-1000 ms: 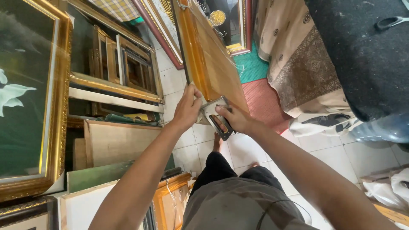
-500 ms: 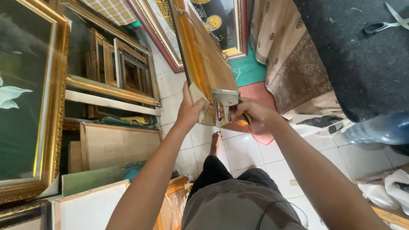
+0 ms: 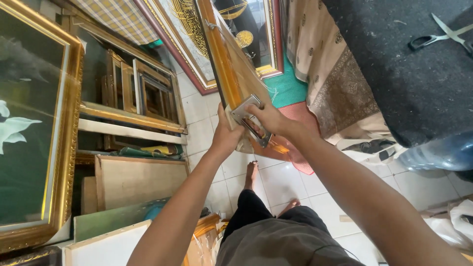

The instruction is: Attaching cardboard corner protectors to picture frames using a staple gun and tape to prepare them for transport or storage.

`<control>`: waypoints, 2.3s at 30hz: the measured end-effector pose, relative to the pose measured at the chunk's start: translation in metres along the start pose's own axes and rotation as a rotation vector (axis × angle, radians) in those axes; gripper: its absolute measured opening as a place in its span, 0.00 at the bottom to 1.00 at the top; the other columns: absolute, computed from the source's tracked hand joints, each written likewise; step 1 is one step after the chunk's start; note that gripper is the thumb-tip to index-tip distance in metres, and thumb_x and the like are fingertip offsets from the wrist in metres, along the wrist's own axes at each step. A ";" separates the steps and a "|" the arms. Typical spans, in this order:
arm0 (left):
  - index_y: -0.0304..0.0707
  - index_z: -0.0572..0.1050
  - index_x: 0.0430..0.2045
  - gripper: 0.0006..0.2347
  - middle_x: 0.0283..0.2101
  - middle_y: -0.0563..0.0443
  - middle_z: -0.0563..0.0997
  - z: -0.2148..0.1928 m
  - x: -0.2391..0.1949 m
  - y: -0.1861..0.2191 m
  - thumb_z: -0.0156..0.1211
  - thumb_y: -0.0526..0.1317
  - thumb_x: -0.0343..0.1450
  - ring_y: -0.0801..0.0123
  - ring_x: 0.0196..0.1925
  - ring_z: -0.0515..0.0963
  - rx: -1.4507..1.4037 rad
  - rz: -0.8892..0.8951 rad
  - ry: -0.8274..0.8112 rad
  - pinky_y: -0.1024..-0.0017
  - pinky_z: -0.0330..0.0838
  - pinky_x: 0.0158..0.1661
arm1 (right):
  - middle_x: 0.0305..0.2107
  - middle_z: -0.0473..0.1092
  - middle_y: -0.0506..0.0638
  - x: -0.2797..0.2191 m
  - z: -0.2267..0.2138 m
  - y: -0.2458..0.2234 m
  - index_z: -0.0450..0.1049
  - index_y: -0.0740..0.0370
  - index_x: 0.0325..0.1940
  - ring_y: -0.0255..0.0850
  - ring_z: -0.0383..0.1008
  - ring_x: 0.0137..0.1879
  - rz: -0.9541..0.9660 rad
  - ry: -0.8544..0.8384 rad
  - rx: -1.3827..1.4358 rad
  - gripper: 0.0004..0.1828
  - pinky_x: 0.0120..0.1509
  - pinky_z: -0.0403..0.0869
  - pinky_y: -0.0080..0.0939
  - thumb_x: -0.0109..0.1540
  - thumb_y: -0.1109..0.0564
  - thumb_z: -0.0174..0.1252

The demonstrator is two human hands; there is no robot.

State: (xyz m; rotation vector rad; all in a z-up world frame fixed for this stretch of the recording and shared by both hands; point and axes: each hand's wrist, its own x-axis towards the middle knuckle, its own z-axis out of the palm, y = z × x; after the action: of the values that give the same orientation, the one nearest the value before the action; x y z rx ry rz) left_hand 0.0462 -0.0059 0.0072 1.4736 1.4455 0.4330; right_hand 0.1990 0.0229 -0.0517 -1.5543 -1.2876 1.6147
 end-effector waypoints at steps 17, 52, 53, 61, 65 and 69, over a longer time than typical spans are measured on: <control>0.44 0.38 0.60 0.37 0.61 0.32 0.45 0.027 0.005 0.023 0.47 0.40 0.56 0.38 0.63 0.46 0.213 0.244 0.129 0.46 0.44 0.58 | 0.30 0.67 0.51 -0.024 -0.060 0.064 0.67 0.64 0.39 0.46 0.70 0.35 0.031 0.071 0.652 0.23 0.40 0.67 0.43 0.44 0.51 0.53; 0.36 0.63 0.46 0.23 0.49 0.40 0.64 0.195 0.170 0.190 0.27 0.55 0.70 0.55 0.57 0.61 0.853 1.228 -0.710 0.56 0.40 0.59 | 0.47 0.66 0.48 -0.146 -0.167 -0.006 0.63 0.49 0.58 0.44 0.64 0.55 0.474 1.440 -0.194 0.36 0.59 0.61 0.46 0.46 0.39 0.54; 0.39 0.62 0.46 0.24 0.50 0.42 0.64 0.198 0.174 0.191 0.24 0.57 0.70 0.56 0.57 0.60 0.863 1.181 -0.735 0.56 0.39 0.59 | 0.47 0.66 0.50 -0.143 -0.164 -0.008 0.63 0.52 0.57 0.45 0.63 0.56 0.414 1.466 -0.292 0.36 0.59 0.60 0.48 0.46 0.44 0.57; 0.32 0.58 0.53 0.37 0.58 0.34 0.58 0.137 0.123 0.254 0.13 0.64 0.64 0.47 0.63 0.51 0.080 0.585 -1.053 0.54 0.38 0.61 | 0.46 0.63 0.43 -0.127 -0.163 -0.021 0.62 0.47 0.56 0.41 0.55 0.57 0.377 1.482 -0.656 0.37 0.58 0.50 0.53 0.43 0.50 0.62; 0.34 0.61 0.50 0.24 0.48 0.40 0.68 0.151 0.136 0.261 0.51 0.48 0.63 0.59 0.49 0.67 -0.109 0.465 -1.112 0.65 0.66 0.43 | 0.46 0.60 0.42 -0.129 -0.173 -0.029 0.65 0.48 0.52 0.42 0.49 0.56 0.059 1.540 -0.829 0.30 0.56 0.43 0.50 0.46 0.48 0.64; 0.31 0.65 0.42 0.17 0.38 0.39 0.73 0.175 0.152 0.256 0.58 0.33 0.61 0.65 0.37 0.75 -0.262 0.504 -1.069 0.74 0.78 0.28 | 0.40 0.68 0.47 -0.148 -0.190 -0.045 0.69 0.53 0.47 0.42 0.66 0.50 -0.201 1.783 -0.386 0.19 0.55 0.62 0.41 0.53 0.49 0.60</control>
State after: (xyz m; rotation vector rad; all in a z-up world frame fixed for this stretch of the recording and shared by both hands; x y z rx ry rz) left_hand 0.3621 0.1142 0.0798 1.4702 0.1667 0.0699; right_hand 0.3978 -0.0416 0.0771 -1.9877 -0.5573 -0.4486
